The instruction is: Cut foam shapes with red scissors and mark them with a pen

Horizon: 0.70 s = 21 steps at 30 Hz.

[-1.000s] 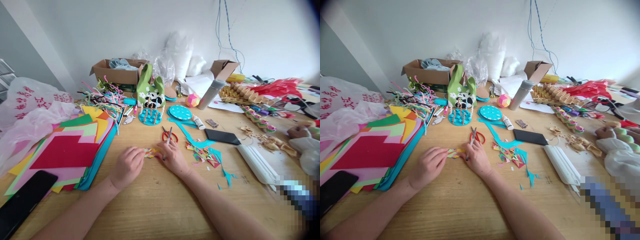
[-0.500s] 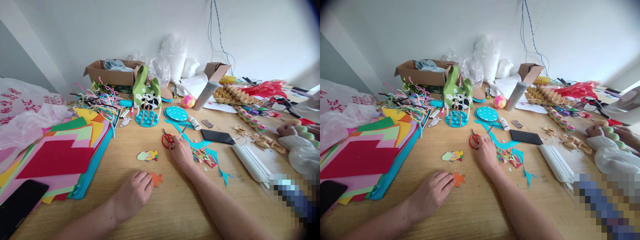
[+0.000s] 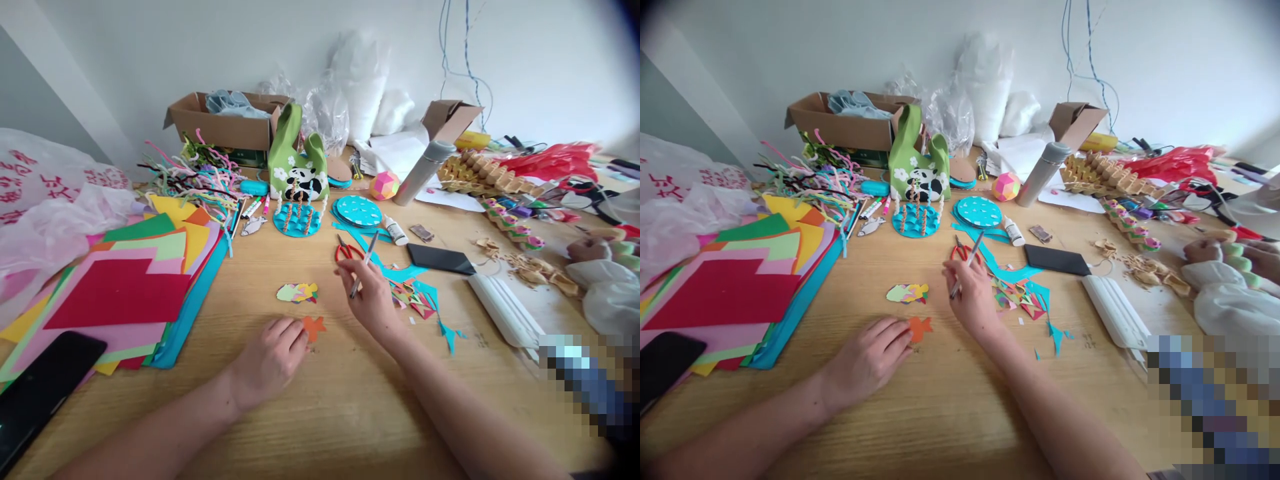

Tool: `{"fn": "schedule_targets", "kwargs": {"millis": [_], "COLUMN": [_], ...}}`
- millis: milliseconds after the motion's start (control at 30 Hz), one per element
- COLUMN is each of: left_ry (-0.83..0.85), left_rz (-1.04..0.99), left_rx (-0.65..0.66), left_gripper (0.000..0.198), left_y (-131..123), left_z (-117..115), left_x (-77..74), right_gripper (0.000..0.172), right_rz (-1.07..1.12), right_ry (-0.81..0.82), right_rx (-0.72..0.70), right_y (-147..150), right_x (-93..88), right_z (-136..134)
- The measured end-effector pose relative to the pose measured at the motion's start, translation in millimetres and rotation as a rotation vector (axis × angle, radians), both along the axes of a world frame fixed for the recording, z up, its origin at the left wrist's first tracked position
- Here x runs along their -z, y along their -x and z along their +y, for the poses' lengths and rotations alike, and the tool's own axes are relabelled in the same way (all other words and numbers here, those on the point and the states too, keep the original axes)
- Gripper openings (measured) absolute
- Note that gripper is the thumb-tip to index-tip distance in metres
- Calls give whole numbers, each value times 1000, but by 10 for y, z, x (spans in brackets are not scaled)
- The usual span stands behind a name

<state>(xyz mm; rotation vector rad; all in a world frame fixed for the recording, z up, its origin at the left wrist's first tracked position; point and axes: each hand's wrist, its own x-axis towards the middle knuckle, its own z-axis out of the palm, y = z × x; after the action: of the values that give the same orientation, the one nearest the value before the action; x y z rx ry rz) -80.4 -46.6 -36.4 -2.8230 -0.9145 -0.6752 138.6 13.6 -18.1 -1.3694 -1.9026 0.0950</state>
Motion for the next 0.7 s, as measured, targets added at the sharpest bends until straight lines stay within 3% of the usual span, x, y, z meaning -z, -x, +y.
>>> {"fn": "schedule_targets", "kwargs": {"millis": [100,200,367,533,700], "left_ry": [-11,24,85,84,86], "left_rz": [14,53,89,87,98], "left_rx": [-18,5,-45,-77,-78], "left_gripper": [17,19,25,28,32], "left_y": [19,38,42,36,51], "left_z": [-82,-169,-181,-89,-60], "left_x": [-84,-101,1,37,48], "right_gripper": [16,20,22,28,33], "right_rz": [13,-102,-205,-236,-364], "right_ry": [98,106,105,66,70], "right_rx": [-281,-496,-504,-461,-544], "right_y": [126,156,120,162,247], "right_x": [-42,33,152,128,120], "right_z": [-283,-449,-437,-301,-201]}}
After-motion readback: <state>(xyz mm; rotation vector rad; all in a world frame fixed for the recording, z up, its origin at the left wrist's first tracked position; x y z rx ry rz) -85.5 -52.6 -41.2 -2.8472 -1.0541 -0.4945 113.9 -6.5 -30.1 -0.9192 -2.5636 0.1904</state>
